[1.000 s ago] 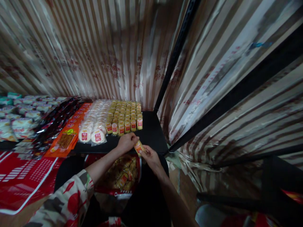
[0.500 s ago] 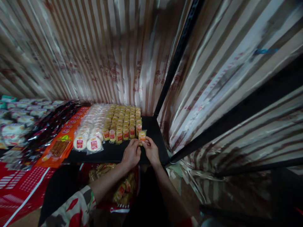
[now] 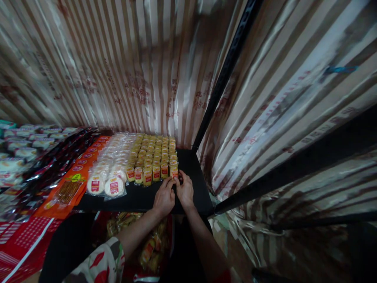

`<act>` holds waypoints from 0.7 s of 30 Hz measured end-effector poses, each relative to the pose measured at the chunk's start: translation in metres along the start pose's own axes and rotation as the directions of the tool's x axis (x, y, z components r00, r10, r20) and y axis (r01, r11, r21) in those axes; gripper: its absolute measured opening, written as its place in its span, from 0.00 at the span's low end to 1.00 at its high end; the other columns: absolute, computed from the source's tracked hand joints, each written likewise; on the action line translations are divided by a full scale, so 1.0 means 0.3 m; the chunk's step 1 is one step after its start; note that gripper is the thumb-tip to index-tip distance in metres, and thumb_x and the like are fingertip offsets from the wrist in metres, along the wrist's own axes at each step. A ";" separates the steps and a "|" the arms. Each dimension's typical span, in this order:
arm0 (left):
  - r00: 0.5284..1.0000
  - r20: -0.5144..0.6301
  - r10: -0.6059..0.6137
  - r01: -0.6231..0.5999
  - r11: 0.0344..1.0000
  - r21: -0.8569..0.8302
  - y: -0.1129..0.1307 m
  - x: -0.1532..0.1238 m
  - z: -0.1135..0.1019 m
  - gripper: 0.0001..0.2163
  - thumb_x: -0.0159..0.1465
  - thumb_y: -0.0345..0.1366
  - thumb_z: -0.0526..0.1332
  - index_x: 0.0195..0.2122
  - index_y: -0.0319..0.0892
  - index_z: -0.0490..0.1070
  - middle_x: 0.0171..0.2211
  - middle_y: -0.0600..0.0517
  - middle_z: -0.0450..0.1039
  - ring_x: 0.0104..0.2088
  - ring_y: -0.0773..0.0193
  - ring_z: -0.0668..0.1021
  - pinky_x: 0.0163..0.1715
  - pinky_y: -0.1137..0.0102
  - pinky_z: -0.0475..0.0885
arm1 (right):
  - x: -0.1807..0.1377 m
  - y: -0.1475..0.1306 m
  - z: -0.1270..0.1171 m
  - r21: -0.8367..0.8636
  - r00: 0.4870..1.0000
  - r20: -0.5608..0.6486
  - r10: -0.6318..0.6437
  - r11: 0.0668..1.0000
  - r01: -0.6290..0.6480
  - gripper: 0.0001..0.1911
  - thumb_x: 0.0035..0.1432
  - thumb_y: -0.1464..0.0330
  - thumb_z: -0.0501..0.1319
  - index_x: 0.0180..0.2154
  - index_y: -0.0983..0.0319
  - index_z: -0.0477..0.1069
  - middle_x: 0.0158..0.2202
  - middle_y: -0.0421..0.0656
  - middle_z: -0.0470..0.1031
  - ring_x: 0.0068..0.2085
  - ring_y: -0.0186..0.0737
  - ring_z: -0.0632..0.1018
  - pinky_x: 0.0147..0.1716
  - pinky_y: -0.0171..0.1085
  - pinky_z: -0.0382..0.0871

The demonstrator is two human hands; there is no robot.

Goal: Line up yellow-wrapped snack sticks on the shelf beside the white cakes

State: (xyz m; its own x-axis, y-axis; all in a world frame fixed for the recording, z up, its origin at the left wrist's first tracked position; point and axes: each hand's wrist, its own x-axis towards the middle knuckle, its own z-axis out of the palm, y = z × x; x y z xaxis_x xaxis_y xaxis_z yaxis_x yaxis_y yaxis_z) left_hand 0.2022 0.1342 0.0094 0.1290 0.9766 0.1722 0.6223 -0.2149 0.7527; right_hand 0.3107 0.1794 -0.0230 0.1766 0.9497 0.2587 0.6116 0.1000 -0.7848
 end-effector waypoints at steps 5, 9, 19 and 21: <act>0.997 -0.039 0.062 -0.063 0.998 -0.028 -0.033 -0.001 0.022 0.23 0.55 0.21 0.48 0.53 0.39 0.62 0.56 0.44 0.62 0.57 0.62 0.64 0.59 0.62 0.60 | 0.013 0.006 0.020 0.068 1.000 0.014 -0.005 0.998 0.005 0.25 0.57 0.60 0.51 0.54 0.64 0.64 0.44 0.51 0.72 0.44 0.45 0.71 0.43 0.43 0.67; 0.998 -0.047 0.042 -0.044 0.998 -0.037 -0.050 0.007 0.029 0.24 0.54 0.21 0.48 0.53 0.39 0.62 0.56 0.45 0.61 0.58 0.62 0.64 0.59 0.62 0.60 | 0.019 0.015 0.046 0.092 1.000 0.027 0.002 0.996 -0.004 0.23 0.57 0.61 0.51 0.52 0.62 0.66 0.44 0.50 0.72 0.42 0.44 0.73 0.41 0.42 0.69; 0.996 -0.091 0.020 -0.025 0.999 -0.048 -0.032 -0.039 0.001 0.21 0.54 0.21 0.48 0.48 0.39 0.66 0.52 0.45 0.65 0.52 0.63 0.69 0.55 0.65 0.65 | 0.012 0.019 0.047 0.133 0.999 -0.030 0.012 0.991 -0.008 0.25 0.55 0.58 0.54 0.51 0.64 0.67 0.43 0.51 0.72 0.41 0.42 0.73 0.38 0.39 0.70; 0.995 -0.098 0.017 -0.024 0.998 -0.065 -0.041 -0.079 -0.010 0.19 0.54 0.21 0.48 0.45 0.40 0.67 0.48 0.46 0.67 0.45 0.65 0.72 0.50 0.68 0.68 | 0.002 0.003 0.040 0.117 0.999 -0.034 0.035 0.993 -0.030 0.26 0.54 0.57 0.54 0.50 0.66 0.67 0.44 0.52 0.72 0.41 0.42 0.73 0.38 0.39 0.69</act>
State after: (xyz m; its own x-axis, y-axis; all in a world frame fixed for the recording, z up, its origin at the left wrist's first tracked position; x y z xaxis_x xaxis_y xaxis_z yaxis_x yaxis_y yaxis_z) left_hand 0.1893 0.1137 -0.0019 0.0637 0.9670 0.2466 0.5674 -0.2384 0.7882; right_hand 0.3020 0.1835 -0.0304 0.2240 0.9418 0.2505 0.5114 0.1052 -0.8529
